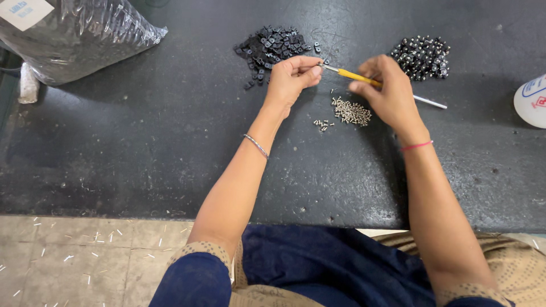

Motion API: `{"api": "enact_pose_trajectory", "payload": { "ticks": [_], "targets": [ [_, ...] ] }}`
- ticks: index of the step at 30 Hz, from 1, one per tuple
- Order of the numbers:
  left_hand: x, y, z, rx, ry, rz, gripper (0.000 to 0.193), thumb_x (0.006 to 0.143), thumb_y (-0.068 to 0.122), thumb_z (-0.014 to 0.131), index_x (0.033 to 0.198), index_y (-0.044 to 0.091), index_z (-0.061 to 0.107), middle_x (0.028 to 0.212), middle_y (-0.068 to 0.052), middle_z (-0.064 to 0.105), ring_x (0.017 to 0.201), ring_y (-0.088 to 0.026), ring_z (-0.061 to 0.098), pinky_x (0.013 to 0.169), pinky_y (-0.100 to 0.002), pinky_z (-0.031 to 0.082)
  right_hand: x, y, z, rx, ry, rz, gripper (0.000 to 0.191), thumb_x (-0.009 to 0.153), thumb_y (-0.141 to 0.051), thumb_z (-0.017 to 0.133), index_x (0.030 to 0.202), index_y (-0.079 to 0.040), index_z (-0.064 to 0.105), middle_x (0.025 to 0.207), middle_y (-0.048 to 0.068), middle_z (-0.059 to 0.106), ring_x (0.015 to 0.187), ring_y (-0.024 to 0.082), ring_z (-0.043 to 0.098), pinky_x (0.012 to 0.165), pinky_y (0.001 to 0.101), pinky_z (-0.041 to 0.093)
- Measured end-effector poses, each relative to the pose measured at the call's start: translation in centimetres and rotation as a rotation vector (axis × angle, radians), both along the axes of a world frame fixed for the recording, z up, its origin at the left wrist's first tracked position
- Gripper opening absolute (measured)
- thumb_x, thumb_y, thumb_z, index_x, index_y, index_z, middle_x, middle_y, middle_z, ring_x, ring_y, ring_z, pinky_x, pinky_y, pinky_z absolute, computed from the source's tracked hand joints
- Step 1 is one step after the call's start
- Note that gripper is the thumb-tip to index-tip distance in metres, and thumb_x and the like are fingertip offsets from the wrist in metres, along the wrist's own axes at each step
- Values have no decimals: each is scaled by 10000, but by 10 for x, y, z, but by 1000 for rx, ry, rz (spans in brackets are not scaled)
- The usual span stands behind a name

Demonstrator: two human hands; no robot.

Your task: The person sits at a workbench assembling small black plastic buckle components. They pick up a buckle part, insert small metal screws or pins into it by hand, occasionally use a yellow-handled screwdriver-like tool to tighten or seat a screw, and set finished pieces aside while drawing new parts from piles on the bench.

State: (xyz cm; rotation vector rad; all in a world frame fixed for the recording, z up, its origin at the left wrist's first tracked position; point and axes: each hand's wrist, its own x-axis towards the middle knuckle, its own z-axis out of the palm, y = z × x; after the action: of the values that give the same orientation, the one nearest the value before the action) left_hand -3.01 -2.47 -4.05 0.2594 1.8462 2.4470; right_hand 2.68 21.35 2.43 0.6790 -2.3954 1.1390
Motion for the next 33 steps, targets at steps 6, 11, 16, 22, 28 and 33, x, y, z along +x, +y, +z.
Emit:
{"api": "enact_pose_trajectory", "payload": {
  "ticks": [6,11,16,22,28,33],
  "targets": [
    [-2,-4,2,32,-32,-39,272,913,44,741,1173,-34,726,998,-85,755,889,-143,726,846,-287,629,-3,2,-5,51,-305,-183,69,1075,-103,689,1110,-53,722,854,71,702,757,167,665,726,325,516],
    [-1,-5,2,67,-31,-47,259,931,44,733,1176,-38,719,1012,-98,768,910,-153,739,852,-284,632,0,-2,-1,65,-75,-62,180,951,-133,746,1053,-3,675,886,118,670,770,187,638,702,310,508],
    [-2,-2,1,50,-38,-61,260,939,36,722,1186,-44,719,1015,-104,759,902,-156,735,855,-289,635,3,-3,4,60,-176,-121,151,988,-151,695,1068,-24,716,845,90,702,703,183,625,648,323,481],
    [0,-3,4,50,-57,-39,245,983,62,658,1201,-38,712,1032,-126,774,898,-156,742,849,-288,633,1,0,0,129,-208,-221,114,1044,-158,693,1068,-61,747,895,101,732,755,239,667,695,376,498],
    [3,-4,11,14,-57,-42,242,1002,61,623,1206,-36,711,1029,-125,773,897,-158,747,848,-289,637,0,9,-2,214,-64,-326,153,935,-141,794,1047,-47,745,962,114,693,885,315,672,763,430,511],
    [5,-4,13,22,-56,-53,244,1004,65,630,1209,-39,709,1031,-123,773,904,-156,747,854,-289,639,1,11,-8,238,-62,-341,182,880,-125,813,1038,-61,746,995,108,660,954,326,644,813,438,509]
  ]
}}
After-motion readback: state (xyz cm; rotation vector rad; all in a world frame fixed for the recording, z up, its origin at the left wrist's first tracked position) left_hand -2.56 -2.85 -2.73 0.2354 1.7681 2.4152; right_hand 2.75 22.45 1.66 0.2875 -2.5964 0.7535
